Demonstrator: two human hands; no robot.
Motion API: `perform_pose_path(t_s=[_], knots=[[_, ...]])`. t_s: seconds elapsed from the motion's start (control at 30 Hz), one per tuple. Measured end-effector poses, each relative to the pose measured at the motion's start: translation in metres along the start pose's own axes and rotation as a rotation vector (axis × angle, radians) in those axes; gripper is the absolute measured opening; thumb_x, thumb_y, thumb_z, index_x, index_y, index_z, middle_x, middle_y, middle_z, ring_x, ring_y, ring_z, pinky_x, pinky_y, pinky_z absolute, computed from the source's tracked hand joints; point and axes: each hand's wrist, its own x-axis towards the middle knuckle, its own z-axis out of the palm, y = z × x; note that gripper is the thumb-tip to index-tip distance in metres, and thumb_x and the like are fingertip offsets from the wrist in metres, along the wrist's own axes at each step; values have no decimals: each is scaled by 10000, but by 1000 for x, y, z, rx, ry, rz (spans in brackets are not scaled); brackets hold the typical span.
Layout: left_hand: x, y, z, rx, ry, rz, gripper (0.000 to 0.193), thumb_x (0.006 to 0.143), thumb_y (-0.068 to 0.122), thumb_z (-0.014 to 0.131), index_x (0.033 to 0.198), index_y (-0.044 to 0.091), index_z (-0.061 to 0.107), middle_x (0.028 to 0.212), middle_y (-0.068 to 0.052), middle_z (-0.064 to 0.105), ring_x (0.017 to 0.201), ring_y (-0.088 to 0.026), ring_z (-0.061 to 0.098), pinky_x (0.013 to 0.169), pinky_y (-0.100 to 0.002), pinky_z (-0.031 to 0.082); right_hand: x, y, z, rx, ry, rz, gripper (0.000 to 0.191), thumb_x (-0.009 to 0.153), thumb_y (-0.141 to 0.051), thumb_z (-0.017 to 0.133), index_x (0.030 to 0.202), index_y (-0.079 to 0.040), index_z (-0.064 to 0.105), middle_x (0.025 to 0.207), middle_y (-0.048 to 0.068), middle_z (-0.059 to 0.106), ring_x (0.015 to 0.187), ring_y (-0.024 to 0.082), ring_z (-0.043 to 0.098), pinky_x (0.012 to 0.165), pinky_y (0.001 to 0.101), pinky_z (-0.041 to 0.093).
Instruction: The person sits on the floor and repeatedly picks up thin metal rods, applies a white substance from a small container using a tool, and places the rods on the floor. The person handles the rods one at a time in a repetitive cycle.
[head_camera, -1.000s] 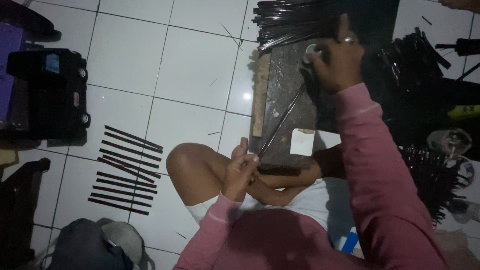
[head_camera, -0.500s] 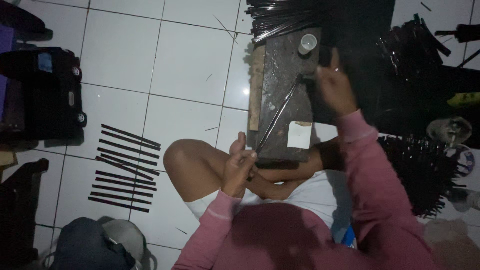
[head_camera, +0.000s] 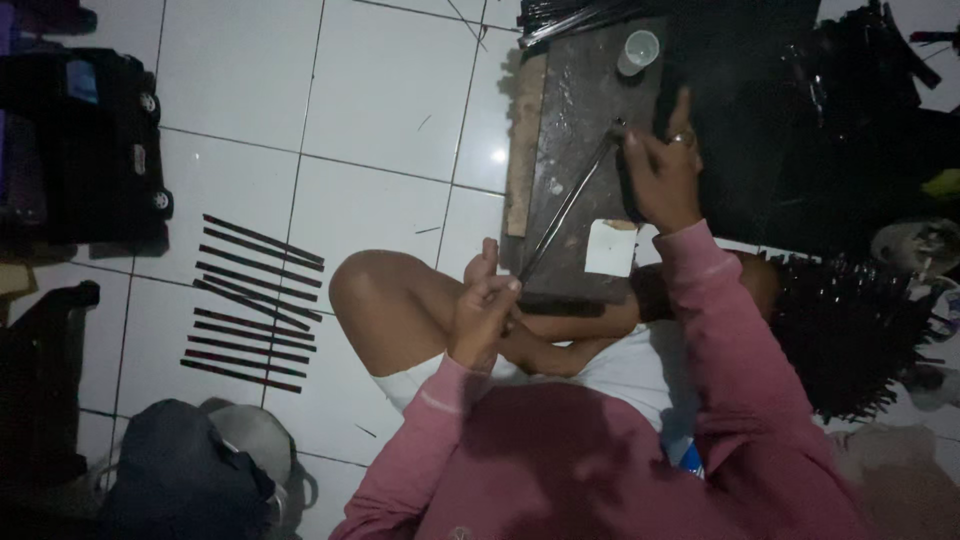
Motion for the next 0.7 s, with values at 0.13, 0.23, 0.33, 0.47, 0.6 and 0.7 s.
perform_pose_path(t_s=[0.13,0.23,0.33,0.47,0.6,0.7], knots=[[1,-3,-3,21,-3,-21,184,958,175,688,1049,16,702,887,-39,684,695,-104,629,572,-238,476,-21,2,6,65,-96,-56,320,1091,-375,572,1062,-130,777,1759,256,112,1570,472,238,1276,548,220],[1,-6,-6,2,-51,73,189,987,181,674,1012,-5,695,1296,109,549,710,-106,629,570,-239,471,-47,-8,15,-166,-74,-177,281,1053,-372,612,1014,-186,819,1721,287,154,1561,511,139,1223,628,81],[5,-8,-8,-11,-78,128,221,987,193,661,986,-26,684,1609,81,384,682,-102,607,552,-233,462,-87,-31,22,-333,-79,-332,283,1079,-402,609,1218,-276,822,1662,303,272,1571,517,128,1190,679,29],[7,-6,-8,11,28,-187,253,1031,204,695,1146,-17,738,1393,-466,501,665,-98,606,550,-222,466,-126,-69,23,-411,-197,-498,283,1010,-419,625,1197,-331,818,1615,257,399,1530,488,160,1146,695,43],[-4,1,-9,-28,-99,87,411,1006,161,628,1353,-42,543,1352,50,540,682,-65,575,574,-230,488,-125,-83,12,-443,-296,-419,256,1000,-443,635,1181,-356,794,1586,195,449,1556,450,233,1176,669,61],[-9,7,-7,86,-62,123,682,995,157,604,1606,114,303,1044,-58,623,636,-63,531,538,-214,451,-119,-81,10,-446,-205,-386,277,1078,-409,622,1315,-357,756,1660,225,412,1573,486,247,1193,656,50]])
